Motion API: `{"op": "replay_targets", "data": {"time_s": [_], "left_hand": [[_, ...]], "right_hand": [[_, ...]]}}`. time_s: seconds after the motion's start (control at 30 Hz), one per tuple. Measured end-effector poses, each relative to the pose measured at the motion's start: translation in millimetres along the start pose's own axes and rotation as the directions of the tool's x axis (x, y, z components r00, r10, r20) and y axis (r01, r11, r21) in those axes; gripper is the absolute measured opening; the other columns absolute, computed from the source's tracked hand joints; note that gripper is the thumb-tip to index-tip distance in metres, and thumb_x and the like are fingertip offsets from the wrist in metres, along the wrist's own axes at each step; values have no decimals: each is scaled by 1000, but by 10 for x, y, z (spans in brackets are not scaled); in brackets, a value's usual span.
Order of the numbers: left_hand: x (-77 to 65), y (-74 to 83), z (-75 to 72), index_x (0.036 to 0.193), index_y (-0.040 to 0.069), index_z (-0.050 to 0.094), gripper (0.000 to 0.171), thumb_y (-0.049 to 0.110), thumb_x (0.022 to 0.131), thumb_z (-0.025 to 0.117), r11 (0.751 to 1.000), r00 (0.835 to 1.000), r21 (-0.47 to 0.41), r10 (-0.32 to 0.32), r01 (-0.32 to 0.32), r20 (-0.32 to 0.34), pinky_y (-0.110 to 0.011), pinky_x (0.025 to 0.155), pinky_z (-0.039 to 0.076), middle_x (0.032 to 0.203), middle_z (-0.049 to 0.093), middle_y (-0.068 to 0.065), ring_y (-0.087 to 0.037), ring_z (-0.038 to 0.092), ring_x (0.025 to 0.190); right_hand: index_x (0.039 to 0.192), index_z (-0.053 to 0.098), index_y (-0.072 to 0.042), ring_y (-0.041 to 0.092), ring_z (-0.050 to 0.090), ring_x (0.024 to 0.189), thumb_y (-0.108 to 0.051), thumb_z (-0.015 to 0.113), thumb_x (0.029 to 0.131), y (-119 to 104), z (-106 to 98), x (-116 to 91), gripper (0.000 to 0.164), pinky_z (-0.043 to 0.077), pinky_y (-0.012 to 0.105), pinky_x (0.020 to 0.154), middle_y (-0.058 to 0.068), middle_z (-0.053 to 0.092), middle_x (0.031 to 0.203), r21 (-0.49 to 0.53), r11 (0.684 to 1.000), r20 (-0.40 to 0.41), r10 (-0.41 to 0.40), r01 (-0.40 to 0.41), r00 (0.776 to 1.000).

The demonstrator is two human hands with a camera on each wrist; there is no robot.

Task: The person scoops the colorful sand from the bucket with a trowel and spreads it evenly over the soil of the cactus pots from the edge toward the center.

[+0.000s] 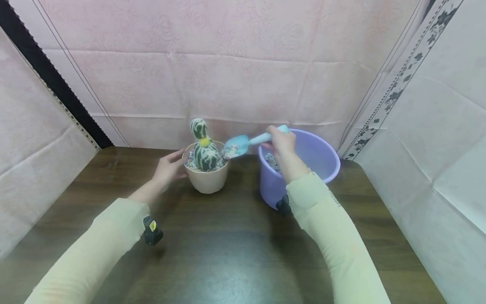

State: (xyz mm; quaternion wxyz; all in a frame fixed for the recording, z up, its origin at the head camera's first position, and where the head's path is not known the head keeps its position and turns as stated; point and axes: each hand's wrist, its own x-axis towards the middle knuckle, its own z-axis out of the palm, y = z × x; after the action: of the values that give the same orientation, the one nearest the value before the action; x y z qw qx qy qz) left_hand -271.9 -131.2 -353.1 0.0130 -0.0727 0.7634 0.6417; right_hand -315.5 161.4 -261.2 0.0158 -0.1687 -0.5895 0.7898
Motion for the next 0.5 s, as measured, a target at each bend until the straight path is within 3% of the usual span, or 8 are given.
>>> {"op": "replay_targets", "data": {"time_s": [0.23,0.37,0.5], "left_hand": [[-92,-18,50,143,4,35,56,21,93,56,998,997,56,44,-41,-55,-41,88,53,141,44,-18,-31,52,120],[-162,-32,105,140,3,34,56,20,92,58,996,997,78,57,-53,-51,-41,87,54,138,44,-19,-31,52,120],[-133,-46,104,141,3,33,54,16,93,54,997,998,67,50,-49,-24,-46,90,51,140,41,-20,-33,51,121]], "right_hand": [[96,44,-7,14,60,74,-2,55,83,-8,12,16,17,58,29,64,6,48,95,3,1000,-9,0,0,1000],[97,44,-7,14,61,71,-1,55,83,-12,4,14,18,58,29,63,7,49,95,11,1000,-6,-2,2,1000],[107,46,-6,13,61,69,-2,55,83,-4,-7,21,26,58,29,61,7,50,95,6,1000,-8,-3,3,1000]]}}
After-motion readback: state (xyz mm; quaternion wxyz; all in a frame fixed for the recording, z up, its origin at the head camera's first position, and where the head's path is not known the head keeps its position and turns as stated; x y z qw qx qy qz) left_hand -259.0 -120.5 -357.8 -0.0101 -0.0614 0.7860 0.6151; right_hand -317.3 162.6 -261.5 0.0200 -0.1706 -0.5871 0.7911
